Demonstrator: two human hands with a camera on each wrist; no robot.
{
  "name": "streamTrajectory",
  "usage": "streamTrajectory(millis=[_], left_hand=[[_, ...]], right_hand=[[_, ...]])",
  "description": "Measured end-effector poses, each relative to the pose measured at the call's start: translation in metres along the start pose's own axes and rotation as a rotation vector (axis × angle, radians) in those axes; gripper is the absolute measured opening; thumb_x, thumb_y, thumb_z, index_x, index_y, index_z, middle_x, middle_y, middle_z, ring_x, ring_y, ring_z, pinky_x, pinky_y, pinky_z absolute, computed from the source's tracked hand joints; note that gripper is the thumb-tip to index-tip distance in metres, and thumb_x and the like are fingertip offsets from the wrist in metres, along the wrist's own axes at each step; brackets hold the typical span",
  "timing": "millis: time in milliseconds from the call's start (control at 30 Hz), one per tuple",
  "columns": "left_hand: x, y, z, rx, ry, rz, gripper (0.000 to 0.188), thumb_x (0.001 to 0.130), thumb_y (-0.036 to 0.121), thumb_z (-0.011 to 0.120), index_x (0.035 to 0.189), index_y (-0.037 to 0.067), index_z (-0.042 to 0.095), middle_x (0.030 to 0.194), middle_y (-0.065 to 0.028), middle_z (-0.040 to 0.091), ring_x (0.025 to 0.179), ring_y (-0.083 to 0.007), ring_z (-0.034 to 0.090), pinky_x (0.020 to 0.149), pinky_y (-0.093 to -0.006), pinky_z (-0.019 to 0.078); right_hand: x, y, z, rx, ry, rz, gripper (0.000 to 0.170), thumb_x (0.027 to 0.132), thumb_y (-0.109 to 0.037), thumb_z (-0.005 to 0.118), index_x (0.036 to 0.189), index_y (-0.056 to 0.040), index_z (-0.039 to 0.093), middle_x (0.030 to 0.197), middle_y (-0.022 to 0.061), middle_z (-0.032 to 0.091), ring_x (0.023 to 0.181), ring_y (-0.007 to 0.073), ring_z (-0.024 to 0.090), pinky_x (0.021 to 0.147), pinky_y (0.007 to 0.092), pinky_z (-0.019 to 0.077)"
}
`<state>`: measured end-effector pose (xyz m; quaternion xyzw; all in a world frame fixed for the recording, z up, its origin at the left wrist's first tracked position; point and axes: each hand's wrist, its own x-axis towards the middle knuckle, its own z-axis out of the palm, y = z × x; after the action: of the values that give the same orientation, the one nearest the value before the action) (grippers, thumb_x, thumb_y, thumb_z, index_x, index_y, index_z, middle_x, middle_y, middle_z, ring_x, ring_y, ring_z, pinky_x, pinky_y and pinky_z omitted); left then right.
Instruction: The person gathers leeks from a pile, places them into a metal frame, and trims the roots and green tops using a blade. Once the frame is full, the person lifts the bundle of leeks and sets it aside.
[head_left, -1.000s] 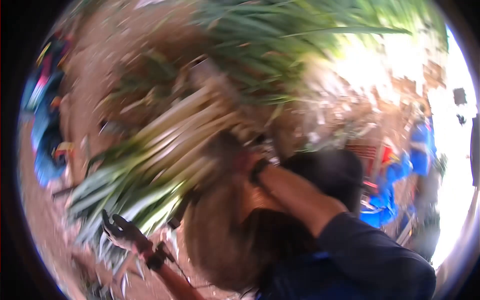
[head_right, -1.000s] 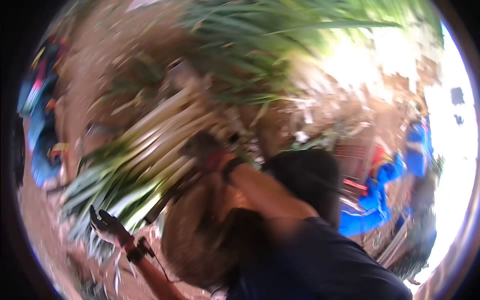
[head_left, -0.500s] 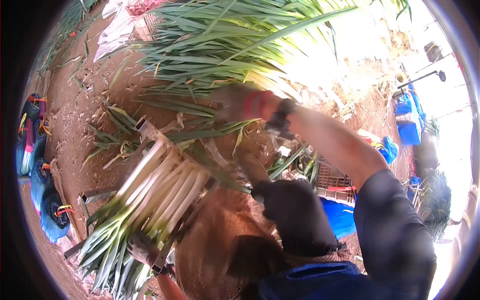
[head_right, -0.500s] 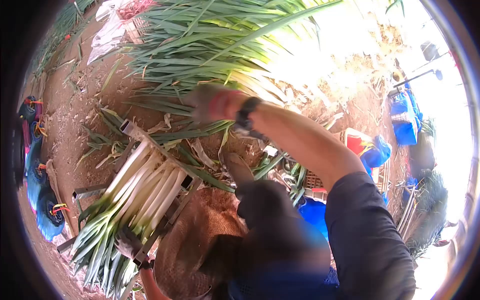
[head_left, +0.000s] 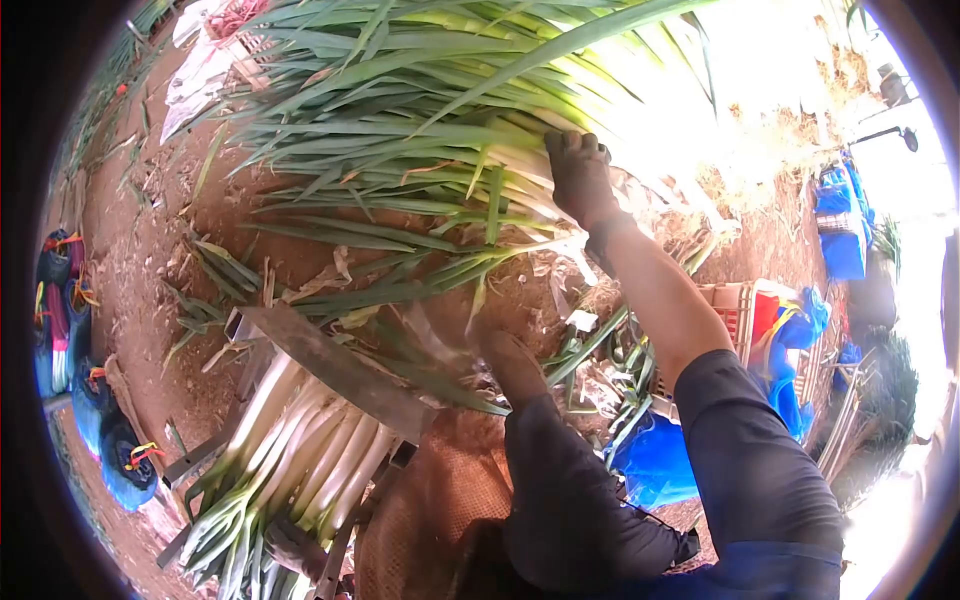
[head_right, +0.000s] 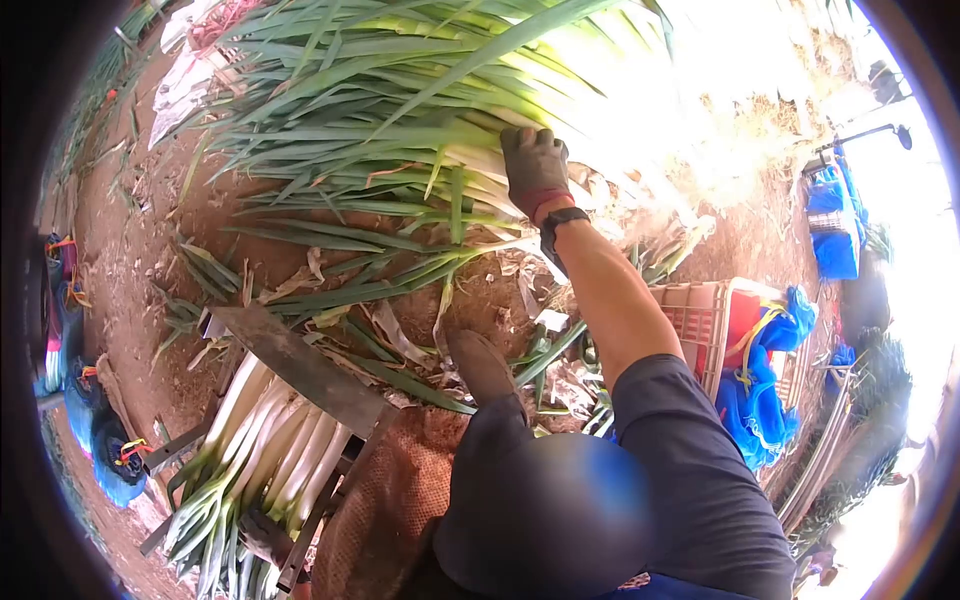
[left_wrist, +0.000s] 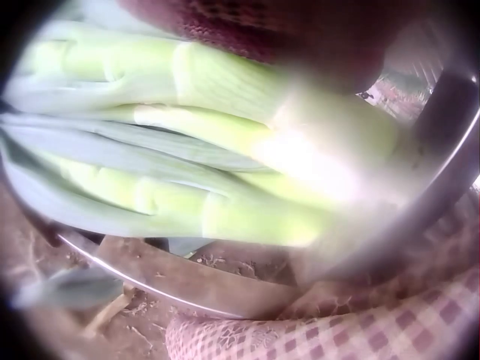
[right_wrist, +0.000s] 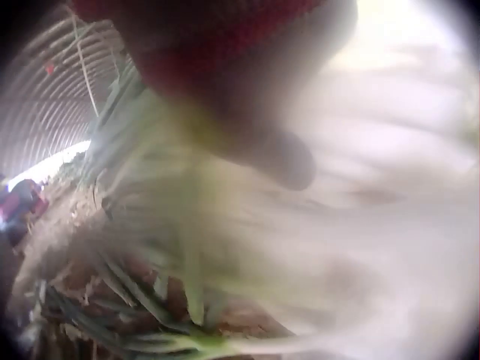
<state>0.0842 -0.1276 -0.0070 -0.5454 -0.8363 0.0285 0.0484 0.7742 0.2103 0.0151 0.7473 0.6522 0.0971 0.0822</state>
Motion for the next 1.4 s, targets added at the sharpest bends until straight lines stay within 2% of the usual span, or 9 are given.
streamTrajectory(millis=[100, 267, 333, 567, 667, 833, 1100, 1233, 1400], left_hand=[[0.002, 0.000, 0.003, 0.008, -0.011, -0.017, 0.032, 0.099, 0.033, 0.050, 0.105, 0.007, 0.069, 0.105, -0.0144, 0.065, 0.098, -0.0377, 0.059, 0.086, -0.0516, 0.0454], [0.016, 0.029, 0.009, 0.011, -0.021, -0.002, 0.031, 0.099, 0.031, 0.051, 0.108, 0.007, 0.068, 0.110, -0.0142, 0.065, 0.104, -0.0372, 0.059, 0.090, -0.0503, 0.0464], [0.033, 0.072, 0.021, -0.009, 0.024, 0.034, 0.030, 0.098, 0.030, 0.051, 0.109, 0.007, 0.067, 0.111, -0.0145, 0.065, 0.104, -0.0372, 0.059, 0.091, -0.0501, 0.0462], [0.062, 0.129, 0.023, -0.055, 0.099, 0.082, 0.030, 0.098, 0.028, 0.052, 0.114, 0.006, 0.064, 0.114, -0.0154, 0.064, 0.107, -0.0372, 0.059, 0.093, -0.0495, 0.0456], [0.065, 0.138, 0.023, -0.062, 0.102, 0.091, 0.030, 0.097, 0.027, 0.052, 0.116, 0.006, 0.063, 0.115, -0.0158, 0.063, 0.108, -0.0372, 0.058, 0.094, -0.0492, 0.0454], [0.068, 0.142, 0.021, -0.060, 0.098, 0.115, 0.031, 0.097, 0.025, 0.052, 0.119, 0.005, 0.060, 0.117, -0.0164, 0.062, 0.110, -0.0371, 0.058, 0.095, -0.0488, 0.0449], [0.071, 0.150, 0.018, -0.075, 0.104, 0.146, 0.034, 0.096, 0.023, 0.053, 0.124, 0.005, 0.057, 0.121, -0.0175, 0.061, 0.113, -0.0371, 0.057, 0.098, -0.0481, 0.0442], [0.075, 0.165, 0.019, -0.103, 0.109, 0.171, 0.036, 0.095, 0.022, 0.053, 0.127, 0.004, 0.055, 0.122, -0.0180, 0.060, 0.114, -0.0371, 0.057, 0.099, -0.0477, 0.0439], [0.087, 0.185, 0.010, -0.140, 0.136, 0.207, 0.039, 0.095, 0.020, 0.053, 0.130, 0.004, 0.053, 0.125, -0.0186, 0.060, 0.116, -0.0371, 0.056, 0.101, -0.0473, 0.0435]], right_hand=[[0.001, 0.001, -0.009, 0.014, -0.093, -0.017, 0.033, 0.089, -0.010, 0.055, 0.122, -0.0102, 0.053, 0.117, 0.0131, 0.058, 0.111, 0.0314, 0.057, 0.086, 0.0478, 0.0502], [0.012, 0.010, 0.052, 0.094, 0.461, -0.022, 0.018, 0.088, -0.013, 0.057, 0.104, -0.0194, 0.062, 0.090, 0.0015, 0.065, 0.081, 0.0232, 0.065, 0.063, 0.0406, 0.0517], [0.025, 0.003, 0.069, -0.074, 0.322, 0.097, 0.015, 0.087, -0.013, 0.057, 0.092, -0.0225, 0.067, 0.092, -0.0005, 0.066, 0.085, 0.0214, 0.065, 0.066, 0.0414, 0.0497], [0.015, -0.008, -0.028, 0.047, -0.271, 0.032, 0.026, 0.079, -0.014, 0.068, 0.104, -0.0133, 0.070, 0.100, 0.0070, 0.067, 0.102, 0.0260, 0.062, 0.088, 0.0440, 0.0475], [-0.005, -0.001, -0.005, 0.063, -0.006, -0.010, 0.019, 0.087, -0.017, 0.058, 0.079, -0.0182, 0.075, 0.085, 0.0073, 0.071, 0.090, 0.0268, 0.069, 0.076, 0.0437, 0.0497], [-0.015, -0.002, 0.001, 0.171, 0.168, 0.125, 0.026, 0.083, -0.013, 0.063, 0.109, -0.0122, 0.059, 0.098, 0.0087, 0.066, 0.098, 0.0295, 0.063, 0.078, 0.0471, 0.0472], [-0.015, -0.004, 0.027, 0.086, 0.188, 0.082, 0.027, 0.085, -0.020, 0.064, 0.109, -0.0097, 0.060, 0.089, 0.0060, 0.068, 0.092, 0.0261, 0.066, 0.075, 0.0419, 0.0491], [0.014, -0.006, 0.027, 0.094, -0.039, 0.240, 0.019, 0.088, -0.022, 0.058, 0.086, -0.0200, 0.077, 0.088, 0.0089, 0.074, 0.089, 0.0268, 0.071, 0.073, 0.0428, 0.0510], [-0.029, -0.012, -0.077, 0.127, -0.421, -0.034, 0.026, 0.074, -0.029, 0.070, 0.094, -0.0144, 0.078, 0.100, 0.0098, 0.075, 0.098, 0.0239, 0.072, 0.078, 0.0390, 0.0567]])
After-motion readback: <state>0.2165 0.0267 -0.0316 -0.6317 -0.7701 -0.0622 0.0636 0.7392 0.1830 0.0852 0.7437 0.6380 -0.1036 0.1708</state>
